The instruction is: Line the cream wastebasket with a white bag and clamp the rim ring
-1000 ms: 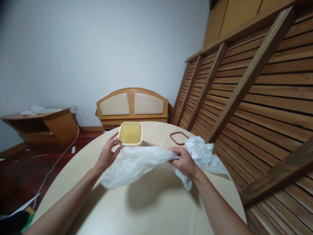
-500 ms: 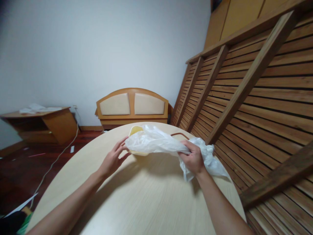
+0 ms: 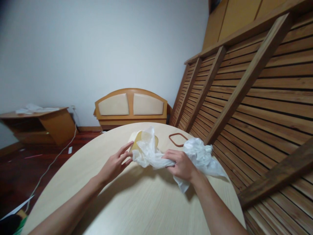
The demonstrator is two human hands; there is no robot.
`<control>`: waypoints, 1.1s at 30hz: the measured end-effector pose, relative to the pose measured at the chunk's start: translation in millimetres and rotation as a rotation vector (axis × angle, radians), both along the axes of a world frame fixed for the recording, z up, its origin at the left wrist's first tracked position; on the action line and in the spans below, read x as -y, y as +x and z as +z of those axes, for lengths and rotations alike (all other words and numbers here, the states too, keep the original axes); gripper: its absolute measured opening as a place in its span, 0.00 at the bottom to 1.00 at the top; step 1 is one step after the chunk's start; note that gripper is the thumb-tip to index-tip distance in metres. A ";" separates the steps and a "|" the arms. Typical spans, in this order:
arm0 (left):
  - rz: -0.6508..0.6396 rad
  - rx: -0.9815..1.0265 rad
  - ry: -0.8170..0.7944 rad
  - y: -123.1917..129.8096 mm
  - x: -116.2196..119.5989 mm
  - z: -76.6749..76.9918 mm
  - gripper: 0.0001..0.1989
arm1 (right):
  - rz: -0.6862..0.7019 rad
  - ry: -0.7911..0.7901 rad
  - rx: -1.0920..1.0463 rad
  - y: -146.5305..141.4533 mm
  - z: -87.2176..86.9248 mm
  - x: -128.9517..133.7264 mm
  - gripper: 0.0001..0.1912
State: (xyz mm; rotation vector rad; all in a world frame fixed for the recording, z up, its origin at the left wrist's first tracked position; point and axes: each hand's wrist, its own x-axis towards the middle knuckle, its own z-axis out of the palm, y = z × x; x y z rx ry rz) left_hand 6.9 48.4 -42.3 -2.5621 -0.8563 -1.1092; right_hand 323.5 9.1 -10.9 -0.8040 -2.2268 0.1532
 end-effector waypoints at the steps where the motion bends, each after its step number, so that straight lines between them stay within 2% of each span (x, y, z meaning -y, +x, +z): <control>1: 0.001 -0.008 0.003 0.4 0.9 0.7 0.06 | 0.009 -0.065 0.013 -3.3 0.9 1.7 0.15; 3: 0.008 -0.027 0.010 0.9 2.6 1.6 0.06 | 0.013 -0.197 0.040 -8.7 1.6 4.2 0.14; 5: 0.009 -0.053 0.010 1.3 4.0 1.9 0.07 | -0.010 -0.264 0.052 -11.9 0.7 5.0 0.15; 9: -0.005 -0.122 0.019 3.7 7.0 1.9 0.08 | -0.091 -0.196 0.007 -13.4 -3.9 2.6 0.24; 12: -0.033 -0.128 0.031 6.1 9.4 2.4 0.08 | -0.146 -0.176 -0.037 -13.9 -7.9 0.3 0.34; 16: -0.061 -0.106 0.026 7.1 11.1 2.7 0.08 | -0.142 -0.182 0.027 -16.7 -15.9 -2.6 0.43; 21: -0.071 -0.141 0.027 8.8 13.5 3.6 0.09 | -0.153 -0.229 0.168 -24.0 -26.5 -1.4 0.43; 24: -0.114 -0.178 -0.030 12.3 16.8 6.1 0.10 | -0.172 -0.265 0.244 -30.3 -26.4 4.5 0.38; 27: -0.140 -0.214 -0.057 14.8 19.7 8.5 0.11 | -0.129 -0.298 0.302 -35.0 -22.0 9.7 0.32; 29: -0.138 -0.230 -0.049 14.6 20.1 9.0 0.11 | -0.142 -0.273 0.297 -35.1 -18.6 9.8 0.31; 33: -0.097 -0.203 -0.022 10.8 17.5 7.2 0.10 | -0.272 -0.141 0.142 -27.6 -12.5 4.4 0.31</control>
